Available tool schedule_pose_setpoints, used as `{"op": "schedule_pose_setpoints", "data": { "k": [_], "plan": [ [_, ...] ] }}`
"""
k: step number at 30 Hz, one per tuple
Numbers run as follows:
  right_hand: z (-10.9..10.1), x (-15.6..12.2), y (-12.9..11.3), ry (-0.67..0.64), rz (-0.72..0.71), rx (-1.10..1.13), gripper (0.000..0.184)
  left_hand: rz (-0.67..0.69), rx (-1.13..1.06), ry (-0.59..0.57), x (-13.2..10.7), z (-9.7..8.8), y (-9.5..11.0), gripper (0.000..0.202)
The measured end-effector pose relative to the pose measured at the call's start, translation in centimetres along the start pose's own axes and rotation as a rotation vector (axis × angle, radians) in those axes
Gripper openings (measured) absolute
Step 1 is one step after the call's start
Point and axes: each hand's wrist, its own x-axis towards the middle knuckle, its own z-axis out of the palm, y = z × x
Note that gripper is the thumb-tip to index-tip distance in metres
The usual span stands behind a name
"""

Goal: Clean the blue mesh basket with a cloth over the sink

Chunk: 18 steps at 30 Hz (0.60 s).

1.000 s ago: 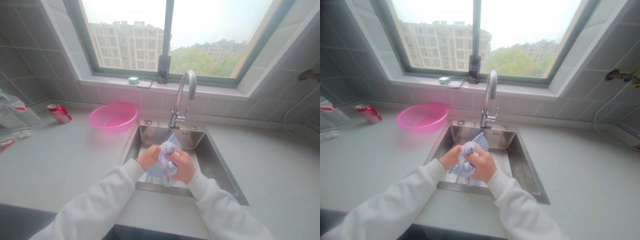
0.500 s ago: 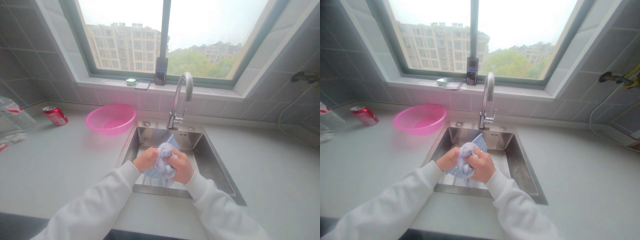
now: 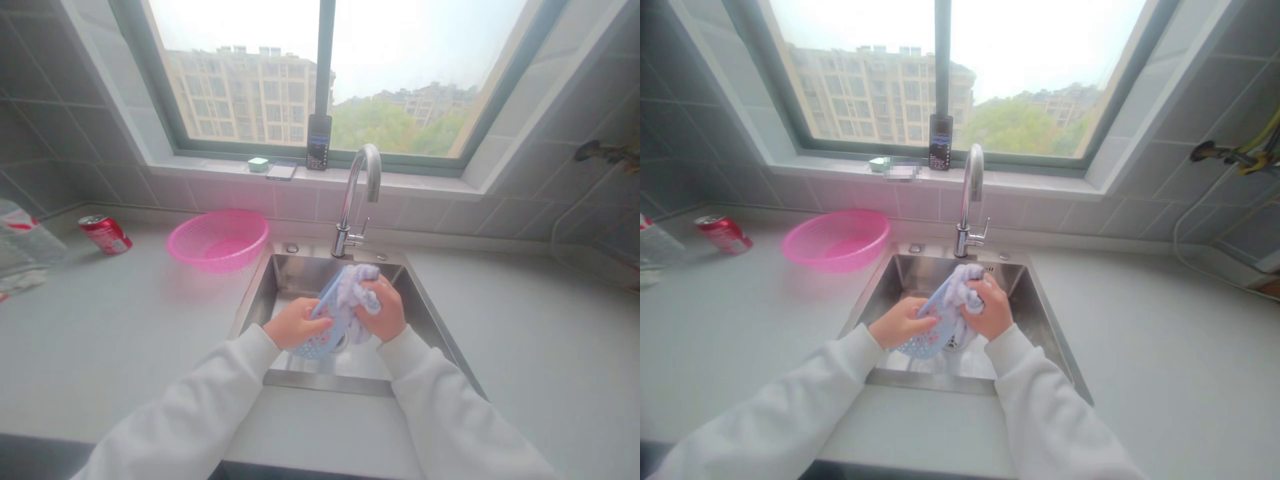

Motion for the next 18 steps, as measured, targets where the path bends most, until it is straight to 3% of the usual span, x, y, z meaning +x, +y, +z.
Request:
{"op": "schedule_pose_setpoints", "data": {
  "k": [2,4,10,12,16,18],
  "plan": [
    [-0.4,0.2,1.3,0.108,0.122,-0.047,0.018,-0.03,-0.052,-0.004,-0.1,0.2,0.4,0.031],
    [-0.6,0.2,1.3,0.144,0.132,-0.057,0.018,-0.058,-0.096,0.007,-0.2,0.4,0.6,0.029],
    [-0.1,-0.2,-2.3,-0.043,-0.188,0.078,0.015,0.005,0.01,0.009,-0.3,0.0,0.4,0.019],
    [-0.3,-0.1,-1.4,-0.012,-0.157,0.038,0.015,0.009,0.033,0.007,-0.3,-0.2,0.3,0.019],
    [-0.8,0.2,0.8,0.163,0.097,-0.091,0.015,-0.017,0.022,0.0,-0.2,-0.2,0.3,0.02],
    [-0.7,0.1,0.1,0.141,0.039,-0.073,0.016,-0.032,0.04,-0.017,-0.3,-0.3,0.4,0.019]
  ]
}}
